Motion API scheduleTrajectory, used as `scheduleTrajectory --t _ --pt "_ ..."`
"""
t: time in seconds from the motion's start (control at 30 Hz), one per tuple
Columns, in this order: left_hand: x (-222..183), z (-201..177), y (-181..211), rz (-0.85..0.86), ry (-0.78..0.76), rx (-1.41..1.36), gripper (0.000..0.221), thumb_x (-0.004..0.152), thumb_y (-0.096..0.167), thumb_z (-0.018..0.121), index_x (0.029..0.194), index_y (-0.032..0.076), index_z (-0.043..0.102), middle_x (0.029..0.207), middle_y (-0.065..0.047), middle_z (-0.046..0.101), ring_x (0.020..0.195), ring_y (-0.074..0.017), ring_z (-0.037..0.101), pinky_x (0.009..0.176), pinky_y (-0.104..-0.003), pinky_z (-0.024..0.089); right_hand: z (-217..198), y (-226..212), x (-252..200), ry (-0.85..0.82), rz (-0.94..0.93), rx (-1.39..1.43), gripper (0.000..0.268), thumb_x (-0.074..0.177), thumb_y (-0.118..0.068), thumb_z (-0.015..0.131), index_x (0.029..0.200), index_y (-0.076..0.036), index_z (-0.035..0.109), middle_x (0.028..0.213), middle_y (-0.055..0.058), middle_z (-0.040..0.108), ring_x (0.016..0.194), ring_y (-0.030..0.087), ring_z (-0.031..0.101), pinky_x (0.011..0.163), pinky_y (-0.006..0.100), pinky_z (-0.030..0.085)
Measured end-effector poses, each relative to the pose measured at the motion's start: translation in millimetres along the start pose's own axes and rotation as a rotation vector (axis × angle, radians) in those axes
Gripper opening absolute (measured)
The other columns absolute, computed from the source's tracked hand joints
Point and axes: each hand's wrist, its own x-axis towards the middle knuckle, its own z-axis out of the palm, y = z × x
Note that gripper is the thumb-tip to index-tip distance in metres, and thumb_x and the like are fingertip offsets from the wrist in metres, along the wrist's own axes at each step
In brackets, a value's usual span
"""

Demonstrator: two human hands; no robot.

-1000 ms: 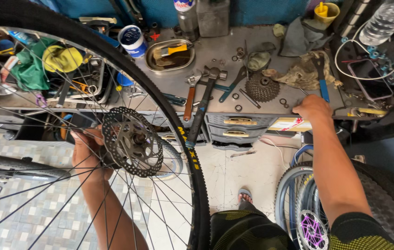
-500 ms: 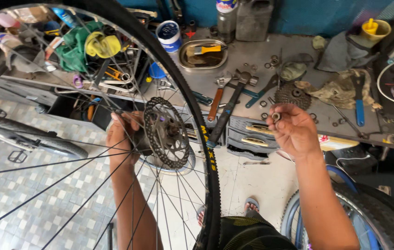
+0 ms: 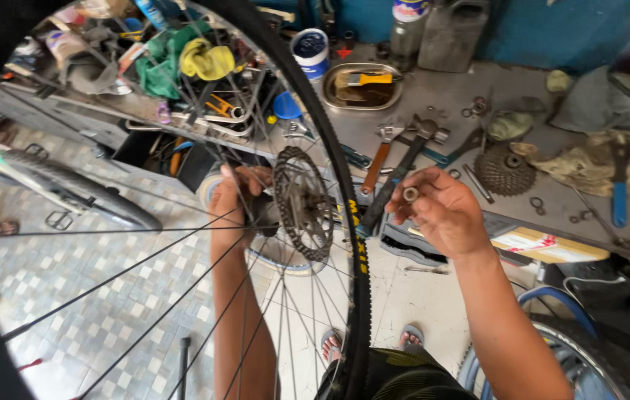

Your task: The person services a bicycle wheel by manually placing a spacer and a component onto the hub, then using an adjustable wrench and another tool to tighten parts on the axle.

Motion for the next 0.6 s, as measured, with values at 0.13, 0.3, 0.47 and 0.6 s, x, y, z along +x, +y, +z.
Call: scheduleTrajectory --t 0.13,0.3,0.47,0.6 --pt "1 2 -1 0.04 -0.039 -0.02 0.056 0.114 0.046 0.035 0.084 0.002 0.054 0.095 -0.017 0.061 0.097 -0.0288 0.059 0.095 -0.04 0.047 49 -1 28 0.019 -0.074 -0.88 0.027 0.093 -0.008 0.073 0.118 0.0 0.068 0.116 0.013 0.07 0.099 0.021 0.07 0.086 0.033 0.057" --pt "-3 7 6 -0.048 -0.063 -0.084 0.055 0.112 0.049 0.035 0.084 0.004 0.051 0.097 -0.017 0.063 0.092 -0.0254 0.058 0.087 -0.036 0.048 87 0 55 -0.091 -0.13 -1.258 0.029 0.088 -0.014 0.076 0.115 -0.006 0.073 0.116 0.009 0.073 0.099 0.019 0.073 0.085 0.03 0.057" --pt "-3 8 6 -0.05 -0.054 -0.067 0.055 0.113 0.051 0.039 0.084 0.005 0.052 0.096 -0.016 0.063 0.09 -0.0236 0.057 0.084 -0.035 0.049 91 3 63 -0.143 -0.114 -1.311 0.031 0.086 -0.015 0.078 0.116 -0.006 0.073 0.112 0.007 0.075 0.101 0.02 0.074 0.086 0.031 0.056" --pt "0 5 2 -0.072 -0.012 -0.073 0.057 0.11 0.052 0.041 0.083 0.004 0.054 0.097 -0.014 0.063 0.095 -0.0239 0.059 0.086 -0.035 0.051 92 3 63 -0.163 -0.126 -1.371 0.032 0.086 -0.016 0.078 0.116 -0.006 0.073 0.112 0.008 0.074 0.098 0.021 0.074 0.084 0.031 0.057"
